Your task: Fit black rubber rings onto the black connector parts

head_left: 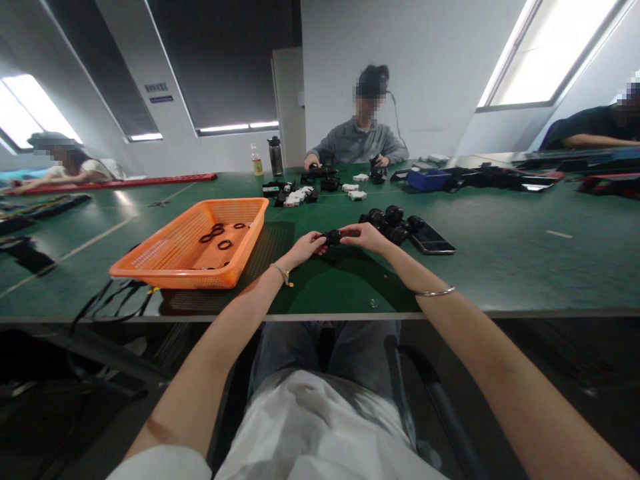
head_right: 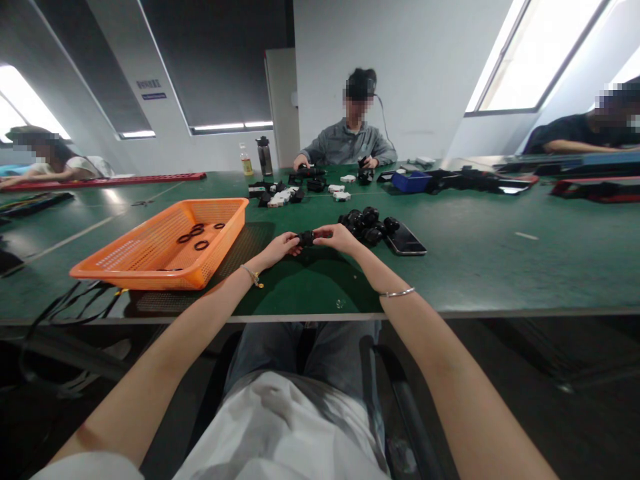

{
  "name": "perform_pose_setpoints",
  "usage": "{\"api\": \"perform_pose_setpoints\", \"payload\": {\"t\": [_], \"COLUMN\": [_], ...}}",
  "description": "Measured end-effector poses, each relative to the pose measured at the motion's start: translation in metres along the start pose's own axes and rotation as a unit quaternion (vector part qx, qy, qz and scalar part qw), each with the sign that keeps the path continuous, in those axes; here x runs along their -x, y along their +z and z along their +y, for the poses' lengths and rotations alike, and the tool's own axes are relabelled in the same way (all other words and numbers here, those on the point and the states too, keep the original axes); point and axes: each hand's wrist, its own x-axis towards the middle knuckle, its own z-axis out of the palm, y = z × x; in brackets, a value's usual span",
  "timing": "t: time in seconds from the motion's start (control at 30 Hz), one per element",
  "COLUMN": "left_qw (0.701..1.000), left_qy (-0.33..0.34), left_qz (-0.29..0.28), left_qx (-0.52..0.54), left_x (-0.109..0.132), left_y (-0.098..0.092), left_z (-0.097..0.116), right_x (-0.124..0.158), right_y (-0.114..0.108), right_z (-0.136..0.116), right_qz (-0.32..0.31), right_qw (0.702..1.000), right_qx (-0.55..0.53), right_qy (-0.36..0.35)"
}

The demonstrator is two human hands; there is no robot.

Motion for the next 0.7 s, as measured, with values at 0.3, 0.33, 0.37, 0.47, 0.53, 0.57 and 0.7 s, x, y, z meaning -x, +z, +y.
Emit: {"api": "perform_pose_setpoints", "payload": {"t": [0.3, 0.33, 0.37, 0.47, 0.53, 0.57, 0.7], "left_qw": [1.000, 1.000, 1.000, 1.000, 1.000, 1.000, 1.000], "left_qy": [-0.003, -0.003, -0.003, -0.005, -0.002, 0.000, 0.003], "left_qz": [0.003, 0.003, 0.003, 0.004, 0.001, -0.001, -0.008], "left_qx": [0.000, -0.001, -0.002, -0.008, -0.009, -0.009, -0.007], "left_x": [0.0034, 0.0034, 0.0033, 0.0026, 0.0019, 0.0016, 0.0008], "left_y": [0.0016, 0.0017, 0.0018, 0.0016, 0.0010, 0.0007, 0.0000], "left_z": [0.0042, 0.0044, 0.0046, 0.0042, 0.0034, 0.0029, 0.0017], "right_x": [0.0028, 0.0032, 0.0035, 0.0035, 0.0029, 0.0026, 0.0015], "right_y": [0.0010, 0.0010, 0.0009, 0.0010, 0.0015, 0.0018, 0.0031], "right_z": [-0.0030, -0.0039, -0.0046, -0.0051, -0.0043, -0.0038, -0.0024], "right_qz": [0.006, 0.003, 0.001, -0.001, 0.002, 0.004, 0.014], "right_qw": [0.999, 0.999, 0.999, 1.000, 1.000, 1.000, 1.000], "right_qx": [-0.032, -0.033, -0.033, -0.027, -0.019, -0.016, -0.011], "right_qy": [-0.009, -0.008, -0.008, -0.007, -0.007, -0.006, -0.003]}}
